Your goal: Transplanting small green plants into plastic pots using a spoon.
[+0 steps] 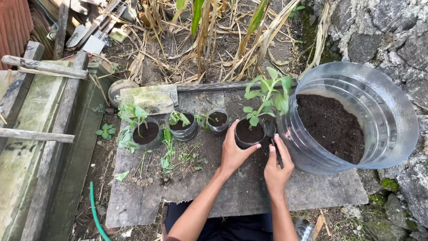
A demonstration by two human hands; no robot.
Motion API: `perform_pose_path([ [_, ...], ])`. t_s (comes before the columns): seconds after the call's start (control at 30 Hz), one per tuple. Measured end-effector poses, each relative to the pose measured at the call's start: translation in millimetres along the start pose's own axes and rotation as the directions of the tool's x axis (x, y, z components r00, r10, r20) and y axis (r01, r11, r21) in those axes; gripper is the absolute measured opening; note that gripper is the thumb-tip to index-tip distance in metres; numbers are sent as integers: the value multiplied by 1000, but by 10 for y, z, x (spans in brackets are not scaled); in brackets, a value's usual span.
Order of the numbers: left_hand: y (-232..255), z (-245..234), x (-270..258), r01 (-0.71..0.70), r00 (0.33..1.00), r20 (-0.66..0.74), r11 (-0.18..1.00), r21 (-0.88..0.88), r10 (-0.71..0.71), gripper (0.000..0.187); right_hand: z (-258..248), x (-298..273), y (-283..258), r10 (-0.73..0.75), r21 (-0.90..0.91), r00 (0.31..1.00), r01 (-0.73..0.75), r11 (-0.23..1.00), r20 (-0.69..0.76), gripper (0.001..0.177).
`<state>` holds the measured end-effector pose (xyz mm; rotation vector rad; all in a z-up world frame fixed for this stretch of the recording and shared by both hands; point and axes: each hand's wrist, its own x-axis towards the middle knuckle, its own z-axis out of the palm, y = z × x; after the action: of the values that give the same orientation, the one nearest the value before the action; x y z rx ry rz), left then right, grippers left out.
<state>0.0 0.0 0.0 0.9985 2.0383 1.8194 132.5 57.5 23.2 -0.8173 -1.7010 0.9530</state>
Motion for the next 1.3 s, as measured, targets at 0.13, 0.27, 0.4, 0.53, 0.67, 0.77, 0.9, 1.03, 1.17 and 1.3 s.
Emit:
perform_pose_path([
  [0.13,-57,90,119,23,1000,-17,999,46,-22,107,145,105,105,36,13,999,-36,999,20,32],
  [0.27,-151,190,270,30,999,-35,999,22,-30,105,320,211,249,78,138,995,-87,987,65,36],
  [0.4,-183,294,422,40,998,-55,999,3,-40,103,481,355,317,55,111,992,-68,991,110,40],
  [0.53,-267,348,526,71,995,-65,997,-26,-72,104,595,454,460,78,128,990,-92,987,115,39],
  [0.67,-371,403,579,69,995,-79,998,6,-69,104,651,506,495,20,78,991,-30,997,132,39],
  [0.77,-413,422,585,67,995,-77,997,37,-64,106,668,492,540,5,73,990,-15,997,138,39],
  [0.9,-405,392,552,47,998,-35,996,76,-44,117,633,450,491,2,60,992,-9,998,128,38],
  [1.03,-259,263,442,-48,998,-32,996,80,51,116,572,364,309,1,95,994,-11,995,106,38],
  [1.17,-73,-4,326,-65,998,9,997,32,65,99,486,247,85,-70,156,997,62,986,43,37],
  [1.3,-43,-264,162,27,999,24,998,-50,-26,61,413,120,-62,-102,272,995,94,958,15,35],
])
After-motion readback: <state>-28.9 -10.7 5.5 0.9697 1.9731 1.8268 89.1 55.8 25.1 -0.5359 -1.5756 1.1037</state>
